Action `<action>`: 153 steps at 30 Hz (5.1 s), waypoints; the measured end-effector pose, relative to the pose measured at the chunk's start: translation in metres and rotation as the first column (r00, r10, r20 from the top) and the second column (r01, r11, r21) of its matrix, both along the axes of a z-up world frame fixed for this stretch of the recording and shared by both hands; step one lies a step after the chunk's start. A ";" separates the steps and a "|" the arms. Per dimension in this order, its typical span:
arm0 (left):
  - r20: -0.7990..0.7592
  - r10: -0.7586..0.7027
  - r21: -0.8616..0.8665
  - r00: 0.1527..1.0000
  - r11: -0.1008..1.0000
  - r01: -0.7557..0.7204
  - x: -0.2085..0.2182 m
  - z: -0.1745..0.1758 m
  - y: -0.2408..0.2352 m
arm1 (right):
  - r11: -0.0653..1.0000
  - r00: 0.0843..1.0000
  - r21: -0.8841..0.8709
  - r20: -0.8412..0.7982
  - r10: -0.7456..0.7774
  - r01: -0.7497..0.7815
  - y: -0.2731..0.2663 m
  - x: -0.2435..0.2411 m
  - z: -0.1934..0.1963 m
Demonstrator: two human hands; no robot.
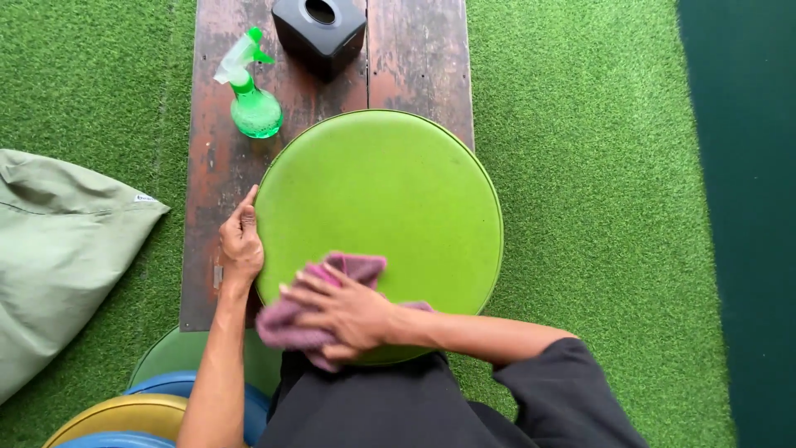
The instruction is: Cleaning circular cushions with a spray bottle and a cloth on a wooden table.
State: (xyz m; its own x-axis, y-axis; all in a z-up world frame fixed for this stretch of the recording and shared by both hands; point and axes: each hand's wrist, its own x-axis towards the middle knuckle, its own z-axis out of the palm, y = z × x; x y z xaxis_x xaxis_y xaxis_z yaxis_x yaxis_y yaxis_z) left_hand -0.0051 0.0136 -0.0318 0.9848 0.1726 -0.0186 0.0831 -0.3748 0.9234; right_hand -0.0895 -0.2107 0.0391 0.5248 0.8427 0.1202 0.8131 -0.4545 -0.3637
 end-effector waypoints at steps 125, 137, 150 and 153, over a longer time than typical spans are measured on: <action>-0.010 0.004 -0.026 1.000 1.000 -0.004 -0.001 0.022 -0.007 | 0.541 0.547 -0.084 0.188 -0.816 0.837 -0.138 0.131 -0.022; 0.022 0.074 0.010 0.997 0.997 -0.074 0.003 0.011 -0.008 | 0.910 0.916 -0.104 0.040 -0.400 0.402 0.014 0.105 0.007; -0.024 -0.017 -0.039 1.000 0.999 0.016 0.008 0.010 -0.007 | 0.650 0.676 -0.196 0.118 -0.728 0.734 -0.133 0.120 -0.021; 0.053 -0.012 -0.004 0.999 1.000 0.012 0.006 0.007 -0.008 | 0.545 0.558 -0.120 0.170 -0.813 0.830 -0.129 0.185 -0.037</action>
